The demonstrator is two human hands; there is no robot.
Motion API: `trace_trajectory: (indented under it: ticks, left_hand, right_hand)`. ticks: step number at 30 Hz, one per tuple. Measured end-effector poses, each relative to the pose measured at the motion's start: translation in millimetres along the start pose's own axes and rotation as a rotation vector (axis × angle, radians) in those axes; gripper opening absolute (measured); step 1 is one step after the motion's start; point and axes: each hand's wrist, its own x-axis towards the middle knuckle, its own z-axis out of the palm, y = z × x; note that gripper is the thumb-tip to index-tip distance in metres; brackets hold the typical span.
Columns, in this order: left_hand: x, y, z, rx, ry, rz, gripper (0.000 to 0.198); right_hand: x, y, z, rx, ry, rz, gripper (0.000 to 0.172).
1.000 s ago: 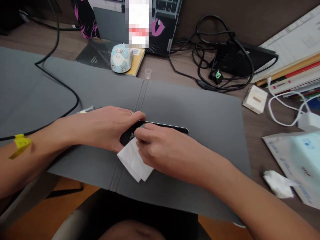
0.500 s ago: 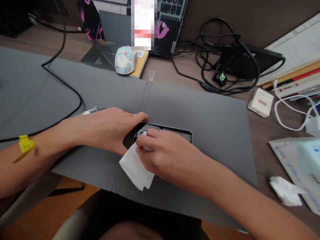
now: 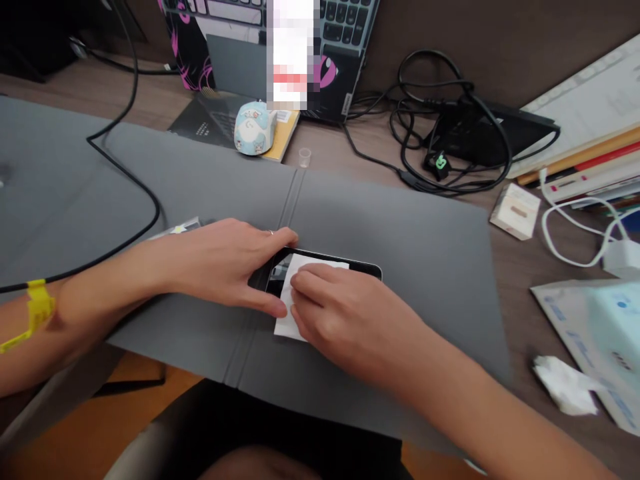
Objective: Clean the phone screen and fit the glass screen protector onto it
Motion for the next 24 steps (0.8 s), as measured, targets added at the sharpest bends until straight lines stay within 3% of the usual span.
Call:
trace_trajectory:
  ticks: [8, 12, 19, 24]
  left_hand:
    - [3, -6, 0.2, -0.092, -0.004, -0.031, 0.085]
    - [4, -10, -1.7, -0.152, -0.02, -0.037, 0.085]
    - [2, -12, -1.9, -0.13, -0.02, -0.019, 0.082]
    - [2, -13, -2.0, -0.113, -0.029, 0.01, 0.072]
  right_hand:
    - [8, -17, 13, -0.319, -0.049, -0.063, 0.032]
    - [-5, -12, 13, -0.205, 0.013, -0.014, 0.031]
    - [-51, 2, -7, -0.007, 0.073, 0.284, 0.025]
    - [-17, 9, -5, 0.004, 0.055, 0.271, 0.016]
